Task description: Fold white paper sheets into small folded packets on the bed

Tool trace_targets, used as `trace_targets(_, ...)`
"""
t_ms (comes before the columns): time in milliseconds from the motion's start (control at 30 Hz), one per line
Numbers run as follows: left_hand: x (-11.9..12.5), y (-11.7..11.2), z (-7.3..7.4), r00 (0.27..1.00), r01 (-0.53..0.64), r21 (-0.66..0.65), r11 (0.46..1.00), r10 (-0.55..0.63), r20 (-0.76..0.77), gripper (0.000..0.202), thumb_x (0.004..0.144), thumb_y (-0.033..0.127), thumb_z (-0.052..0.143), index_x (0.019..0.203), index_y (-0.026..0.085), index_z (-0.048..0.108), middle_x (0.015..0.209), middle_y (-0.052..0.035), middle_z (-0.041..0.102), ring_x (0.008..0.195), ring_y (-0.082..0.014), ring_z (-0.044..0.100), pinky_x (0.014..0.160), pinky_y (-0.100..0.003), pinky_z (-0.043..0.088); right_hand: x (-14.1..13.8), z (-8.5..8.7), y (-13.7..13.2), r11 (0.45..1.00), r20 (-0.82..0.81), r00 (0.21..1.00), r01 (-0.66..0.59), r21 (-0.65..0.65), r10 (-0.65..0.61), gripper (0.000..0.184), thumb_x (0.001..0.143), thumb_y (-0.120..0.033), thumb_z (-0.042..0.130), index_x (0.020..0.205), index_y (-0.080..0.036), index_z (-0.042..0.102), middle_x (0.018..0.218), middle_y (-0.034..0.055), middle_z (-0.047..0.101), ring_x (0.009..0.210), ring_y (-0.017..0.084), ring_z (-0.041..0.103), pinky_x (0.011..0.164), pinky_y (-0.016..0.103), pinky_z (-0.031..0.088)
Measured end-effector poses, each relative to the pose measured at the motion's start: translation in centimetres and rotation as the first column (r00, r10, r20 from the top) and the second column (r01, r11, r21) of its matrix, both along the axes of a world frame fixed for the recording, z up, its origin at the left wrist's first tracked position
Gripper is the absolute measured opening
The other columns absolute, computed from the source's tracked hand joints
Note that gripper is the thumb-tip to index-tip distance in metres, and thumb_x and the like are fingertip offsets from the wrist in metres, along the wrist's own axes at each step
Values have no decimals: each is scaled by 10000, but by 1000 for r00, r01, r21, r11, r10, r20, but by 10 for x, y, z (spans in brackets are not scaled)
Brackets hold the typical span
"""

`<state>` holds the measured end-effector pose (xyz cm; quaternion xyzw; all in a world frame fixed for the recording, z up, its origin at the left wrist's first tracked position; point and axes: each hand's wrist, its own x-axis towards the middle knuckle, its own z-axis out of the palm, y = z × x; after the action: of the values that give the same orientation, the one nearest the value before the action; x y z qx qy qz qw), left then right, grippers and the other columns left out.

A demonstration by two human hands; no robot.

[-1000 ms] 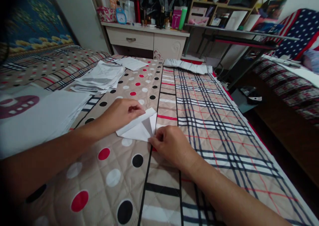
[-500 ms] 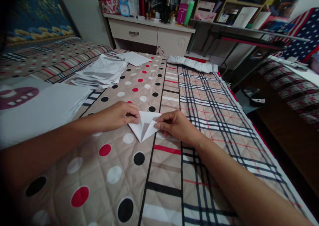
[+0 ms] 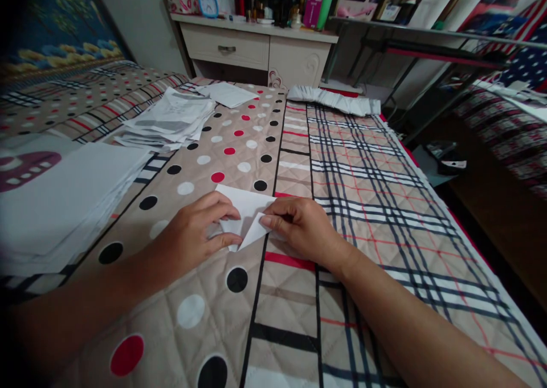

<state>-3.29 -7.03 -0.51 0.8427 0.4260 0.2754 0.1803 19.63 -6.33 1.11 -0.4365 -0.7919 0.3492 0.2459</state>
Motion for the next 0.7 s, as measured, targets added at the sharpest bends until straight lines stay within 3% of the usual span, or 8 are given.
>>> trace_targets(100,1,-3,2,1000,5,21,1000,-5,-6,171,773,164,713,904,181,604,950,-39,568,878,-183,572,783,-327,470,1,-2,0,998,-38,999,-24,-53,22,298,922,-381,563,782,-149,690,730,15,629,641,111,534,601,235,388)
trace_targets(200,6,-5,4,993,-83,29,996,85,-78,194,744,218,705,856,180,550,892,-39,550,823,-195,551,721,-334,462,2,-1,-1,996,-26,997,-75,-43,74,311,916,-381,578,745,-148,692,697,7,596,630,106,517,597,235,383)
trace_targets(367,15,-5,7,967,-182,73,981,192,-168,232,717,278,667,832,199,482,843,-39,546,800,-209,542,692,-336,455,3,2,-4,993,102,988,-117,12,116,302,885,-400,627,1114,-222,709,859,26,636,754,128,577,649,240,402)
trace_targets(567,15,-8,7,954,-198,97,975,214,-210,138,760,220,601,827,196,482,850,-58,561,816,-221,562,712,-358,468,1,1,-8,967,278,952,-182,177,129,344,903,-379,597,1214,-247,663,861,31,607,750,143,554,658,259,389)
trace_targets(700,14,-8,8,957,-199,95,975,215,-197,185,756,269,619,855,191,483,870,-62,560,820,-232,558,712,-372,475,-2,4,-10,943,401,907,-239,231,132,408,913,-407,562,1288,-254,605,897,34,594,762,153,551,649,271,367)
